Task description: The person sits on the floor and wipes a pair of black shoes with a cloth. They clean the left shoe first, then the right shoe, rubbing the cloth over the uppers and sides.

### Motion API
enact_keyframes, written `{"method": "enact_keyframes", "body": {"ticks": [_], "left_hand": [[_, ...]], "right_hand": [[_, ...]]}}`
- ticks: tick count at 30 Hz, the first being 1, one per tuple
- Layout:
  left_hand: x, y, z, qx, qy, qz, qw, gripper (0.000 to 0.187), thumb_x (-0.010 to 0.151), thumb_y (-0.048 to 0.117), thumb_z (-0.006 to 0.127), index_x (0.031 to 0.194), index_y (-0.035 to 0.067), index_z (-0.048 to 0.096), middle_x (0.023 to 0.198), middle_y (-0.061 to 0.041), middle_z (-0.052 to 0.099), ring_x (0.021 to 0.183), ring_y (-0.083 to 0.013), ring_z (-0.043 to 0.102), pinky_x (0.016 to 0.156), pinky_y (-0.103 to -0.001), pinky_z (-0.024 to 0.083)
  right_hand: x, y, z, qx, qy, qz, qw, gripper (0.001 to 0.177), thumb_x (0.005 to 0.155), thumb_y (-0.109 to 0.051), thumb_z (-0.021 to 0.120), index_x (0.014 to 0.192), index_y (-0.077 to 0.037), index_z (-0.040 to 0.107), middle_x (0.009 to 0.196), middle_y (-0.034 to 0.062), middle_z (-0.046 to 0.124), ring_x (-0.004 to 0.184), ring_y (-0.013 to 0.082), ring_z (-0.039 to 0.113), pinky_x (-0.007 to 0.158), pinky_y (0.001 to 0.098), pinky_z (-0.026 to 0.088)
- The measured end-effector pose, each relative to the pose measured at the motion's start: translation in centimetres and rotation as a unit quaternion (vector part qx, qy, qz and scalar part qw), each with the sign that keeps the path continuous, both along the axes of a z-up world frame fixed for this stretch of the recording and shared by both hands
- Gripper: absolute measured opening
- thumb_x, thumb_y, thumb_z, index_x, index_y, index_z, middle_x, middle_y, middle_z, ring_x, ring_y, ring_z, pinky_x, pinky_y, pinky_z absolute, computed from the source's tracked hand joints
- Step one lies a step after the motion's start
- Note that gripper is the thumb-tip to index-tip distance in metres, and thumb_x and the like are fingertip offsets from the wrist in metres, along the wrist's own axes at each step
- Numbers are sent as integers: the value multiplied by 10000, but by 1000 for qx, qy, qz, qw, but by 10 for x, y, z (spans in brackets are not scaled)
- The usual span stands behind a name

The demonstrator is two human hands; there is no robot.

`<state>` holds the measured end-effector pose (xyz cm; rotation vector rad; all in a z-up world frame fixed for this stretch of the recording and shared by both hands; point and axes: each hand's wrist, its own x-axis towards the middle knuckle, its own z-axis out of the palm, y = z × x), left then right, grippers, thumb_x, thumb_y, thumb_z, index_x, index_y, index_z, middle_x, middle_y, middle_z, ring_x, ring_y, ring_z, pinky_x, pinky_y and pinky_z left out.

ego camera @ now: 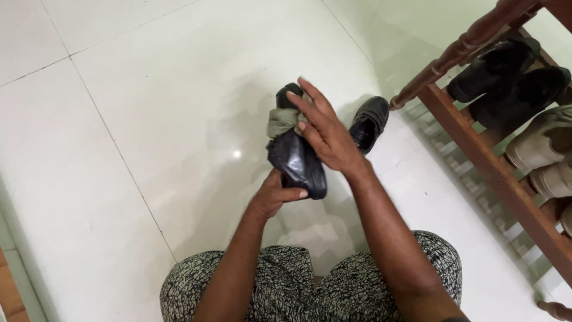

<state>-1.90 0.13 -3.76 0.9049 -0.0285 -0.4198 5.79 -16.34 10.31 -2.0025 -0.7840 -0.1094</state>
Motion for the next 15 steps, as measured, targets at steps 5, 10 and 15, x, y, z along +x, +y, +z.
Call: {"method": "enact_keyframes", "body": {"ticks": [5,10,15], "left_hand": [[-3,-2,-10,-120,-10,26,992,932,660,38,778,1513,44,402,1303,-105,610,1220,-257,617,1082,-432,502],[11,6,-36,-216,-31,117,969,765,812,16,696,1523,26,413,1307,-116,600,1226,-272,610,1104,-436,492],[25,29,-37,-294,-21,122,948,719,828,55,646,1508,14,417,1326,-138,620,1221,-299,613,1090,-443,499]], "right_hand": [[-1,-2,-4,82,-31,-22,996,573,1022,-92,661,1551,-99,440,1587,168,491,1506,324,468,1236,443,421],[-13,15,-8,-81,30,38,996,472,900,-31,632,1363,-126,625,1419,139,657,1223,310,645,922,359,632],[-26,14,1,-230,174,63,956,390,845,-110,735,1231,-166,717,1078,96,785,839,232,782,781,392,618]]}}
